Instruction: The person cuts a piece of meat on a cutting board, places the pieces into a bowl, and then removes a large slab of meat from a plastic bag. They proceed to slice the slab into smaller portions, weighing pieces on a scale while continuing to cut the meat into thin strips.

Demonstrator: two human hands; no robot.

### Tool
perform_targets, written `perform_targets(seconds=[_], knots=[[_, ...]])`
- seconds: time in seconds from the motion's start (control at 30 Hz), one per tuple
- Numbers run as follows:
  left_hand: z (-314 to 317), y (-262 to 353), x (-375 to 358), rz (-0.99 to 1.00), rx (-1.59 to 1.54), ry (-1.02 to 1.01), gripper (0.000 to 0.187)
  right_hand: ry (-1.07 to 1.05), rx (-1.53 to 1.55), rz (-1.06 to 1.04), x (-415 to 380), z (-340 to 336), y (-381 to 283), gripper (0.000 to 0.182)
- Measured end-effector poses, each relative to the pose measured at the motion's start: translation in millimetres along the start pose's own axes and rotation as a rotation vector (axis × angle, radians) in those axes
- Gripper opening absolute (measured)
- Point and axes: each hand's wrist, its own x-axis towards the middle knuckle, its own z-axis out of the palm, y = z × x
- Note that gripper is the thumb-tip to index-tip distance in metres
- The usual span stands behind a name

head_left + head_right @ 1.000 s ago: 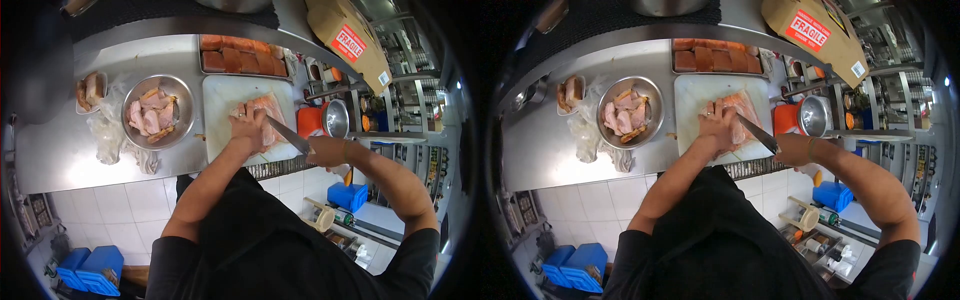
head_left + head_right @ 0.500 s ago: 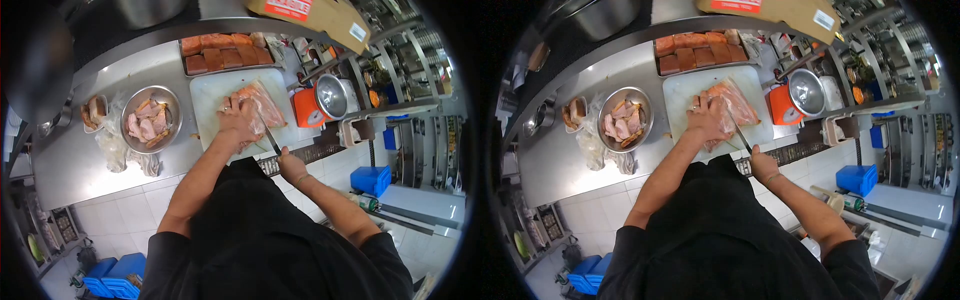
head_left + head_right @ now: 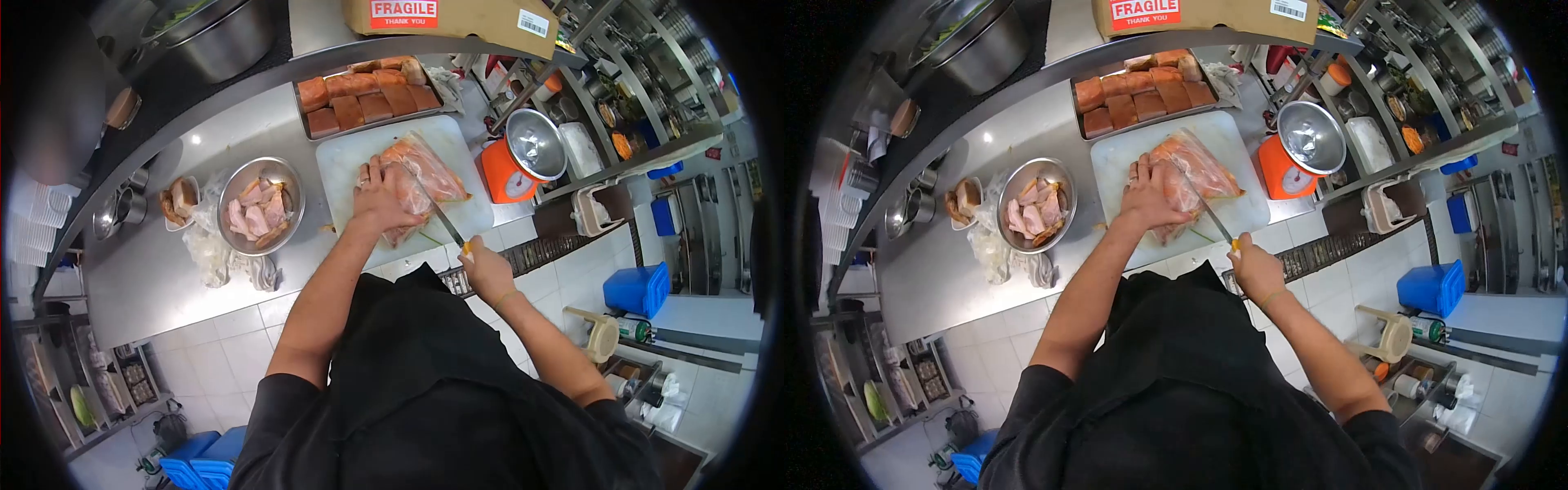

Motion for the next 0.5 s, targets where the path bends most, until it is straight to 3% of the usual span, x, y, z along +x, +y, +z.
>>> perform_targets(seconds=[0.33,0.5], knots=[[2,0,-1,0.021,-0.03,0.04,0.138,0.131,-0.026,-0.013,5,44,16,0.034],[1,-5,4,0.033,-0.046,0.025,0.135,0.082,-0.008,-0.018,11,35,13,0.034]])
